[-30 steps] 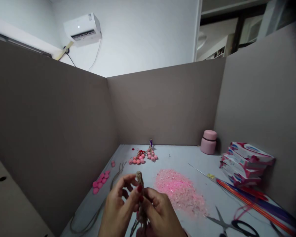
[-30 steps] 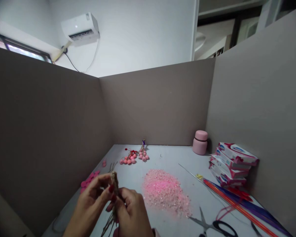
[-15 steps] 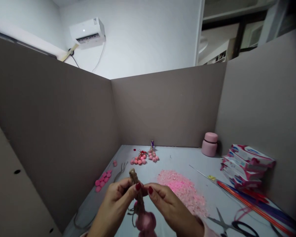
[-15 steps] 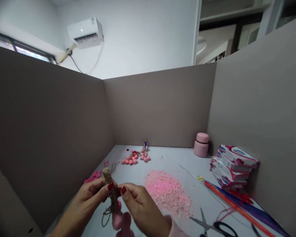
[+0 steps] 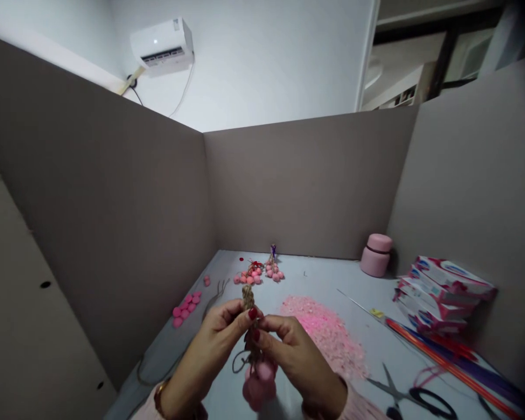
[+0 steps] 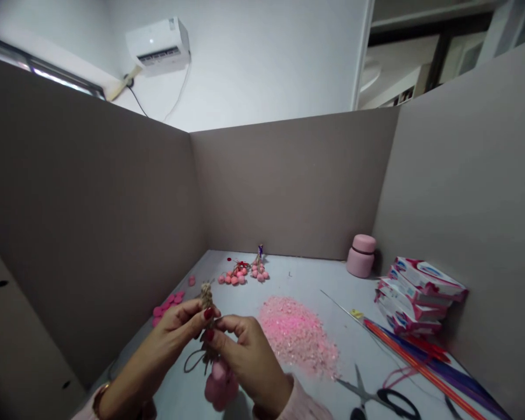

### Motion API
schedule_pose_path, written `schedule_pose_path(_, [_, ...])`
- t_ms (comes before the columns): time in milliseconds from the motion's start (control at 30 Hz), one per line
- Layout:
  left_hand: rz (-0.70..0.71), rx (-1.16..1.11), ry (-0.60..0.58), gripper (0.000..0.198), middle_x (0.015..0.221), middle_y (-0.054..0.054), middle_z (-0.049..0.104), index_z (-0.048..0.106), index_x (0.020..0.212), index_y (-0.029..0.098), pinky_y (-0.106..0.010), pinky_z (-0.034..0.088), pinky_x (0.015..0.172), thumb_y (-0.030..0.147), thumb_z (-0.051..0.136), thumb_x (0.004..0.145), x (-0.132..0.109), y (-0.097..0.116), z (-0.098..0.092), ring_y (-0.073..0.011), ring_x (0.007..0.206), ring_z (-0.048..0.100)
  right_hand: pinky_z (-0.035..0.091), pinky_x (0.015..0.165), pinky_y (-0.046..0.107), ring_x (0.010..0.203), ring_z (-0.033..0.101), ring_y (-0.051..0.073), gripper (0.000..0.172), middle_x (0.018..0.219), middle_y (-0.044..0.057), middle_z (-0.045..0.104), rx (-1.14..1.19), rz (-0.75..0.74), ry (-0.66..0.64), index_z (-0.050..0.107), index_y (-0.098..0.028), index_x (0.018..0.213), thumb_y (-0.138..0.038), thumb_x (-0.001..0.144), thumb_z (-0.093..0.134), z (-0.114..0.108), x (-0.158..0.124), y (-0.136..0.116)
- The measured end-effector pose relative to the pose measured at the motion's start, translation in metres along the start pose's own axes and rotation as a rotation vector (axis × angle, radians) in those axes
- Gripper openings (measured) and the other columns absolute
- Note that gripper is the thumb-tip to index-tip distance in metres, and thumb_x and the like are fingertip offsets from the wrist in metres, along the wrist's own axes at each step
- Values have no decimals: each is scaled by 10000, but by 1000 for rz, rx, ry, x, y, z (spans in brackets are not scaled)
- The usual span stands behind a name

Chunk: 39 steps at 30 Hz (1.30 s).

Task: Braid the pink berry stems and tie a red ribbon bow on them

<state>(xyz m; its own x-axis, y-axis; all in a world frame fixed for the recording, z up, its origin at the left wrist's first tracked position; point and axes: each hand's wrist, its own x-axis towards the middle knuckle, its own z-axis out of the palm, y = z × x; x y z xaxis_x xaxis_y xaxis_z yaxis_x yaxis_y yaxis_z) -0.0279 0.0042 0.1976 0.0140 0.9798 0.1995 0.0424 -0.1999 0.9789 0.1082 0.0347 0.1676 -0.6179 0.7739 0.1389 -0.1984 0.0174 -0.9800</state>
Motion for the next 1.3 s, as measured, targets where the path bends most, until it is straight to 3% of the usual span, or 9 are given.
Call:
schedule_pose_path(100, [33, 116, 115, 174, 698, -2, 564, 617, 794, 172, -230, 399, 591, 337, 597, 740, 2, -10, 2, -146, 654, 506, 344, 357, 210, 323, 466, 109, 450, 379, -22, 517, -2, 27, 77, 641, -122, 798, -555, 738, 531, 1, 4, 4])
schedule_pose_path(300, [167, 369, 177, 146, 715, -17, 582, 632, 701, 188, -242, 393, 622, 286, 553, 774, -1, -12, 8, -169, 695, 537, 338, 391, 213, 381, 466, 95, 383, 477, -14, 556, -138, -42, 232, 643, -131, 725, -510, 687, 617, 0, 7, 2])
schedule_pose_path(400, [107, 212, 177, 157, 706, -19, 605, 637, 744, 182, -244, 406, 629, 311, 554, 778, 0, -6, 9, -165, 687, 543, 377, 472, 232, 457, 502, 113, 346, 517, -11, 573, -92, -58, 129, 649, -143, 778, -480, 745, 577, -8, 7, 0])
schedule_pose_path(500, [5, -36, 135, 170, 669, -13, 623, 631, 750, 162, -239, 421, 627, 319, 569, 773, 3, 0, 8, -144, 645, 548, 402, 716, 280, 732, 561, 151, 348, 769, 30, 637, -12, -116, 145, 652, -173, 866, -473, 819, 481, -20, 12, 12])
schedule_pose_path(567, [-38, -161, 92, 163, 638, -4, 623, 617, 711, 150, -228, 430, 613, 301, 588, 765, 6, 3, 8, -124, 606, 550, 381, 780, 305, 855, 546, 169, 428, 898, 60, 627, 142, -39, 144, 635, -175, 927, -516, 847, 388, -24, 17, 29])
schedule_pose_path(700, [-132, -330, 123, 137, 647, -7, 648, 611, 722, 140, -180, 437, 550, 273, 630, 741, 21, 2, 2, -92, 566, 571, 417, 648, 309, 706, 583, 180, 610, 705, 59, 608, 508, 210, -96, 588, -147, 1004, -646, 799, 301, -14, 18, 68])
schedule_pose_path(833, [-165, -411, 182, 129, 667, -15, 667, 608, 758, 137, -165, 457, 515, 255, 649, 724, 36, -9, -10, -81, 534, 588, 426, 571, 293, 655, 592, 181, 651, 675, 43, 601, 689, 377, -242, 561, -165, 994, -710, 747, 305, 0, 7, 81])
schedule_pose_path(1067, [-168, -397, 187, 147, 618, -8, 658, 589, 762, 137, -204, 466, 431, 274, 631, 729, 42, -26, -22, -105, 436, 584, 415, 504, 229, 591, 581, 144, 386, 634, -10, 591, 879, 440, -120, 556, -204, 904, -560, 764, 503, -8, -6, 77])
schedule_pose_path(1300, [-148, -349, 185, 138, 652, -16, 675, 604, 757, 134, -151, 424, 423, 263, 643, 728, 42, -16, -14, -61, 429, 545, 402, 450, 224, 526, 576, 147, 312, 582, -33, 572, 1001, 425, -72, 545, -217, 824, -510, 726, 591, -14, -4, 100])
